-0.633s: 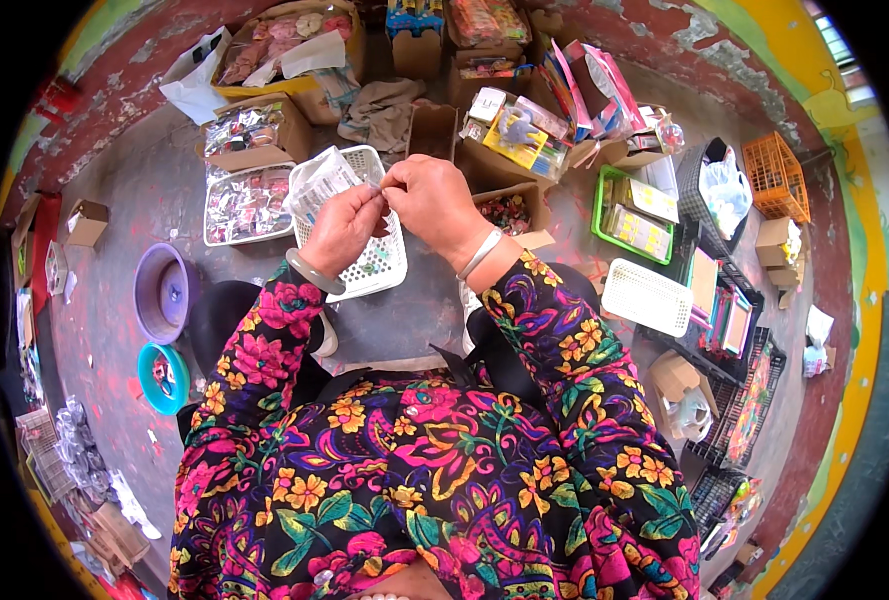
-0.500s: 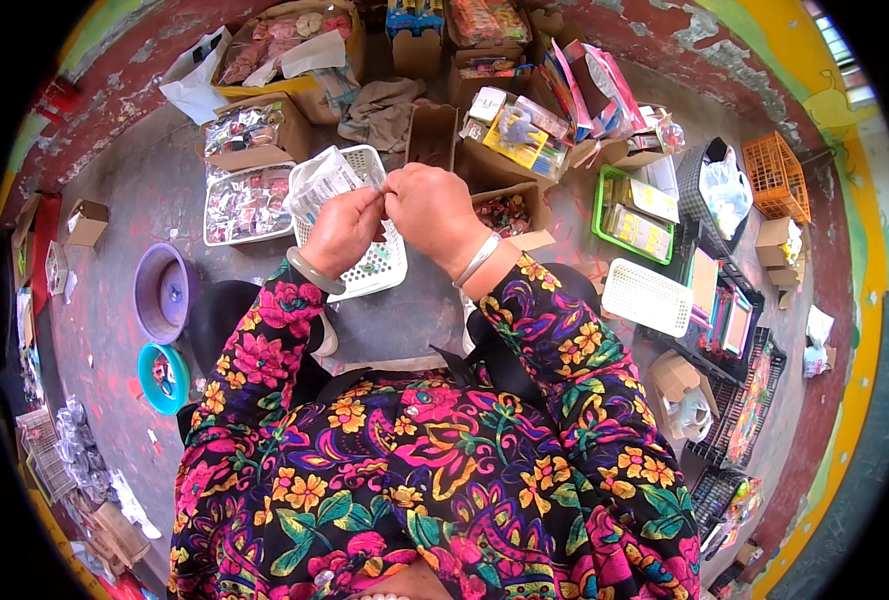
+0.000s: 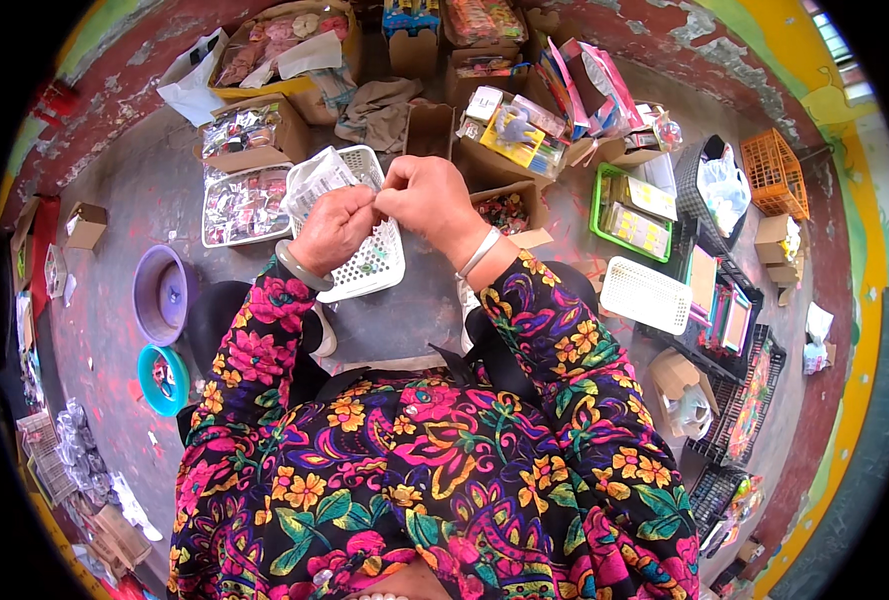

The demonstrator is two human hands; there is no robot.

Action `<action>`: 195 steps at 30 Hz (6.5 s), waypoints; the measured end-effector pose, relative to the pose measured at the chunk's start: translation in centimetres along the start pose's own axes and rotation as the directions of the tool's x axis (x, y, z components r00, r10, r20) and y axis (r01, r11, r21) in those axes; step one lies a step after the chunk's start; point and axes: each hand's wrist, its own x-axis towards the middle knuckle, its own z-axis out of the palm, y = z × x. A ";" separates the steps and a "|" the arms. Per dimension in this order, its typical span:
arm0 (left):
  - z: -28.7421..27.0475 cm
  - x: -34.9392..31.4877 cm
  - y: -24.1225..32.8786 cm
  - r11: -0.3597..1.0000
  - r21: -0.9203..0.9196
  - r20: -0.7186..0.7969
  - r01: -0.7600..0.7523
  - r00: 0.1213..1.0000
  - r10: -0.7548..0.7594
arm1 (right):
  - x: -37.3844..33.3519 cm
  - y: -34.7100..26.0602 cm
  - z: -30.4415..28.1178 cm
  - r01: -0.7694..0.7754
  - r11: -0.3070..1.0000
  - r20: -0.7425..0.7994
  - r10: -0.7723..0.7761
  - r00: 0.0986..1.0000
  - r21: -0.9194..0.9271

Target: The person sits on the floor and repeatedly picks small items from a white basket, places them into small clear plastic bags, and then puts the filled bags into a cardboard box. The process is repeated continuously with different small items.

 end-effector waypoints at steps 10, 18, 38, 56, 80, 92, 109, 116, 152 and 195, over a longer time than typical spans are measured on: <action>-0.6 -0.5 -0.5 0.784 -0.478 0.232 0.395 0.918 -0.321 | 0.2 -0.7 -1.2 -0.142 0.960 0.201 0.094 0.975 0.241; -1.5 -0.8 0.0 0.558 -0.692 0.332 0.459 0.888 -0.319 | 0.2 -1.0 -2.4 -0.428 0.727 0.485 0.149 0.862 0.537; -2.3 -0.9 -0.8 0.676 -0.597 0.420 0.431 0.886 -0.194 | 0.8 -0.7 -2.9 0.072 0.956 0.421 -0.192 0.887 0.286; -0.9 -0.5 -0.3 0.596 -0.673 0.185 0.437 0.880 -0.437 | 0.5 -2.4 -3.1 -0.322 0.901 0.370 0.205 0.906 0.289; -1.1 -0.4 -0.8 0.541 -0.720 0.145 0.435 0.856 -0.496 | 0.7 -1.1 -2.3 -0.290 0.925 0.386 0.181 0.905 0.247; -1.1 -0.3 -0.9 0.544 -0.684 0.171 0.485 0.832 -0.527 | 1.0 1.2 -1.5 -0.124 0.956 0.401 0.007 0.916 0.265; -0.9 -0.3 -1.0 0.518 -0.736 0.112 0.435 0.834 -0.541 | 0.5 -2.2 -2.5 -0.237 0.957 0.355 0.166 0.920 0.165; -0.5 -0.4 -0.9 0.624 -0.666 0.091 0.409 0.874 -0.477 | 0.7 -1.4 -2.3 -0.308 0.926 0.367 0.215 0.905 0.218; -1.6 -1.0 -0.8 0.149 -0.876 0.385 0.458 0.852 -0.355 | 0.3 -0.7 -1.7 0.075 0.877 0.296 -0.240 0.924 0.475; 1.6 -0.7 0.1 0.955 -0.280 -0.406 0.093 0.891 -0.206 | -0.4 -1.5 0.0 0.310 0.931 -0.095 -0.332 0.938 -0.193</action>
